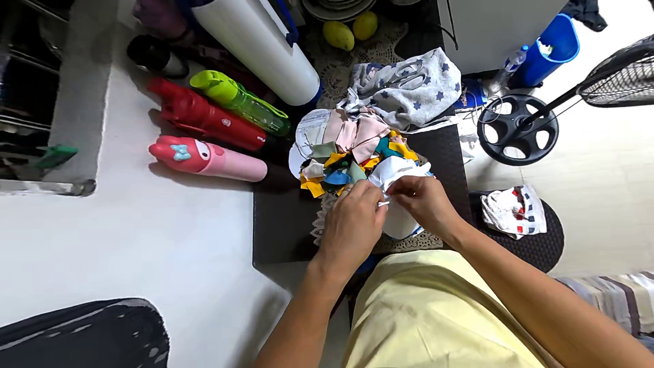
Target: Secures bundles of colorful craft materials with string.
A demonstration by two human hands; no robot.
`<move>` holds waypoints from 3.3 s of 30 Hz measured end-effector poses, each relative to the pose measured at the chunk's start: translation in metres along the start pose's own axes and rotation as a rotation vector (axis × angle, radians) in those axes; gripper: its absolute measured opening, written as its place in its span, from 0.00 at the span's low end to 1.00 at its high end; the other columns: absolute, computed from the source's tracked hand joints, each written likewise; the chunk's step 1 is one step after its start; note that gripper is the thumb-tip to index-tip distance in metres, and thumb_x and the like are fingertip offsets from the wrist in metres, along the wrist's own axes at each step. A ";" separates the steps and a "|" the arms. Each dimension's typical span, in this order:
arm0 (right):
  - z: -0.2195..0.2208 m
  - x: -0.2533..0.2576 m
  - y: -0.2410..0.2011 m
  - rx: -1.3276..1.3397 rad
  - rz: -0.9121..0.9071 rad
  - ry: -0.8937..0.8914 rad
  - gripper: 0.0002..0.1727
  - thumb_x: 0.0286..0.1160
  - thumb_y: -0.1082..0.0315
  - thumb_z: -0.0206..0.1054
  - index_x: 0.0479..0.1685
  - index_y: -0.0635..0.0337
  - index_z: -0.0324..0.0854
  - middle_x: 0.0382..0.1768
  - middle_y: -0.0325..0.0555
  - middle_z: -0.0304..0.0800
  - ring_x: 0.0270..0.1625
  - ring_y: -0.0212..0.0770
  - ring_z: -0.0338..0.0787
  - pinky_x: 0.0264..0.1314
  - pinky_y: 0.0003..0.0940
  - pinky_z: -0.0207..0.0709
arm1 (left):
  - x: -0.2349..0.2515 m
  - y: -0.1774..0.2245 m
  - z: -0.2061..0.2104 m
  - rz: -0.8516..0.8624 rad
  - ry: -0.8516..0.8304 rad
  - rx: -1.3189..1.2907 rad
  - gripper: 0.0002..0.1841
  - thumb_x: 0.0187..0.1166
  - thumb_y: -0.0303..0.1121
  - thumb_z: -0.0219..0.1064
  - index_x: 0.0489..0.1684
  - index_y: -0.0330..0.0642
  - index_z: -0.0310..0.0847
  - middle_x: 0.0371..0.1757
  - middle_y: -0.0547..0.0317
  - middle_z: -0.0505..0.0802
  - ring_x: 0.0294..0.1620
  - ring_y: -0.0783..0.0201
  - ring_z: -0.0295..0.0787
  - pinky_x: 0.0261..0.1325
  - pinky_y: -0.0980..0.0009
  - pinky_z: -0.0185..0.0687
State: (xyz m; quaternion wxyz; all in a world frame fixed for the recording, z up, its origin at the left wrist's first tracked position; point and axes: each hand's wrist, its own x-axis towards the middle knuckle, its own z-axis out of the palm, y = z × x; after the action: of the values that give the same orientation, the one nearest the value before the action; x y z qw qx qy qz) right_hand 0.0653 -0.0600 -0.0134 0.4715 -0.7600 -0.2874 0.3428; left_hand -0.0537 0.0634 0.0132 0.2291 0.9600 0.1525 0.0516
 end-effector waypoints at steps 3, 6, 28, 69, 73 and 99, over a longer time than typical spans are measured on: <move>-0.003 0.000 -0.003 -0.077 -0.032 -0.080 0.06 0.78 0.74 0.69 0.43 0.64 0.91 0.37 0.47 0.93 0.39 0.34 0.88 0.48 0.34 0.82 | 0.009 0.001 -0.002 -0.040 -0.014 -0.072 0.06 0.75 0.29 0.72 0.35 0.35 0.88 0.44 0.46 0.91 0.39 0.51 0.89 0.42 0.52 0.85; -0.007 0.000 -0.005 -0.088 -0.029 -0.108 0.06 0.78 0.71 0.71 0.41 0.65 0.90 0.34 0.46 0.91 0.36 0.31 0.86 0.46 0.30 0.80 | 0.024 0.003 -0.002 -0.172 -0.081 -0.272 0.05 0.76 0.29 0.73 0.37 0.35 0.88 0.40 0.49 0.89 0.33 0.59 0.85 0.39 0.59 0.83; -0.016 0.007 -0.007 0.090 0.159 -0.064 0.10 0.84 0.77 0.60 0.44 0.67 0.89 0.32 0.45 0.91 0.32 0.32 0.89 0.41 0.29 0.85 | 0.015 0.010 0.030 -0.546 0.021 -0.710 0.07 0.76 0.23 0.72 0.47 0.36 0.81 0.34 0.58 0.93 0.31 0.70 0.91 0.38 0.73 0.86; -0.023 -0.005 -0.004 -0.362 -0.085 -0.040 0.18 0.71 0.81 0.66 0.61 0.68 0.81 0.37 0.55 0.91 0.40 0.53 0.91 0.45 0.55 0.84 | 0.030 0.005 0.032 -0.554 0.088 -0.434 0.06 0.81 0.31 0.70 0.40 0.37 0.87 0.40 0.51 0.88 0.36 0.60 0.83 0.43 0.59 0.80; -0.016 -0.018 -0.003 -0.398 0.016 -0.036 0.10 0.73 0.79 0.66 0.50 0.67 0.86 0.36 0.55 0.91 0.41 0.52 0.91 0.46 0.53 0.83 | 0.035 0.007 0.031 -0.512 0.092 -0.340 0.08 0.82 0.31 0.68 0.41 0.35 0.88 0.49 0.46 0.87 0.44 0.54 0.85 0.48 0.54 0.81; 0.007 -0.037 0.000 -0.514 0.056 -0.269 0.13 0.75 0.80 0.58 0.53 0.73 0.84 0.52 0.64 0.88 0.61 0.61 0.87 0.63 0.53 0.78 | 0.088 -0.017 0.051 -0.619 0.105 -0.313 0.13 0.78 0.33 0.68 0.25 0.35 0.79 0.24 0.52 0.82 0.29 0.55 0.78 0.38 0.51 0.72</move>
State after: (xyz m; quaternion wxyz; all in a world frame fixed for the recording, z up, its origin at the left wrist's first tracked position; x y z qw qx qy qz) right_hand 0.0372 -0.0847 -0.0068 0.2114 -0.8100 -0.4037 0.3691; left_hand 0.0332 0.0845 -0.0373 0.3701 0.8176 0.4380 0.0519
